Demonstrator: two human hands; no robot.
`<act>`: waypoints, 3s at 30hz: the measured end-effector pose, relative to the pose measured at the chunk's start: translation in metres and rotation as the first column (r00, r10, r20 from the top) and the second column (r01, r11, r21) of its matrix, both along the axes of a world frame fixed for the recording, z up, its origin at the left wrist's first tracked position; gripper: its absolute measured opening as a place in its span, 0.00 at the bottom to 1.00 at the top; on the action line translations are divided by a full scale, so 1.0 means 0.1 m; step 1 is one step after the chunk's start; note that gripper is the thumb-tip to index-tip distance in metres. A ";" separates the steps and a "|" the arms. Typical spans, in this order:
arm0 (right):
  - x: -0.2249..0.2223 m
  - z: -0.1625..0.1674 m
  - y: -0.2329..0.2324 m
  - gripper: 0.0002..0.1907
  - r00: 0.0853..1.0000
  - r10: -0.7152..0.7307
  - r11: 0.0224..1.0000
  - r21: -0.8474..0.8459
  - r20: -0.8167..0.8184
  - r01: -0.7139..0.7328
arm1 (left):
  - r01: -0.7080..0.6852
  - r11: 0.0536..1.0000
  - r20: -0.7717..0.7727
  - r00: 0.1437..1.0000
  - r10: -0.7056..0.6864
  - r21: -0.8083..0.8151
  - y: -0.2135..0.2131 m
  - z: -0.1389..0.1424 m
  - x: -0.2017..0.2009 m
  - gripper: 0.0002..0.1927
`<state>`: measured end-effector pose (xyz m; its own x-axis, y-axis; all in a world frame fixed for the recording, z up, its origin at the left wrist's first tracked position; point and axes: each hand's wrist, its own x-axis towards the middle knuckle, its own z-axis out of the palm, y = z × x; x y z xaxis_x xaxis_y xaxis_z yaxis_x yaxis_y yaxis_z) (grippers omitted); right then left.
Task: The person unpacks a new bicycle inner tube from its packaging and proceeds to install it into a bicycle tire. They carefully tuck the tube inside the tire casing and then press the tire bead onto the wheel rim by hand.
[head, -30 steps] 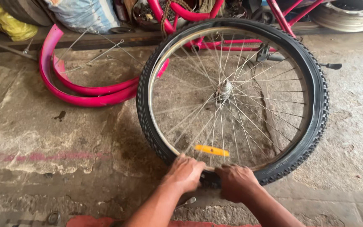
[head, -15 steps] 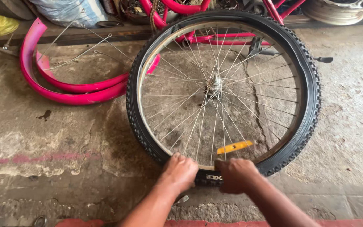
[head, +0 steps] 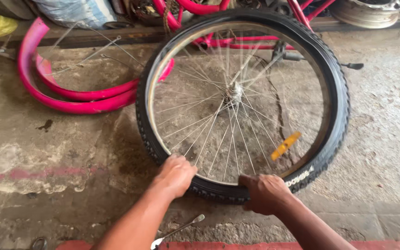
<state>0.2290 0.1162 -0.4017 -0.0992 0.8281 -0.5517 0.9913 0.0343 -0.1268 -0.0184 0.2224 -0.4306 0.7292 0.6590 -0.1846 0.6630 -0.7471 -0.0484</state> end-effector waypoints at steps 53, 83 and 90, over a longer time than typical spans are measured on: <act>-0.30 -0.13 0.06 0.24 0.995 -0.075 0.997 -0.028 -0.057 0.074 | -0.022 0.994 0.362 0.930 0.058 -0.103 -0.08 -0.29 -0.23 0.11; 0.54 -0.07 0.14 0.35 0.994 0.101 0.990 -0.096 -0.031 -0.104 | -0.402 -0.203 0.121 -0.648 0.752 -0.893 -0.33 -0.43 0.44 0.64; 0.01 -0.17 0.27 0.20 0.956 0.075 0.996 -0.026 -0.283 -0.086 | -0.403 -0.025 0.225 -0.560 0.797 -0.915 -0.20 -0.36 0.32 0.43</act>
<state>0.2296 0.1432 -0.4191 -0.3204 0.7902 -0.5225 0.9096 0.1026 -0.4026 0.0140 0.2028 -0.4670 -0.5408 0.6761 -0.5004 -0.0351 0.5763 0.8165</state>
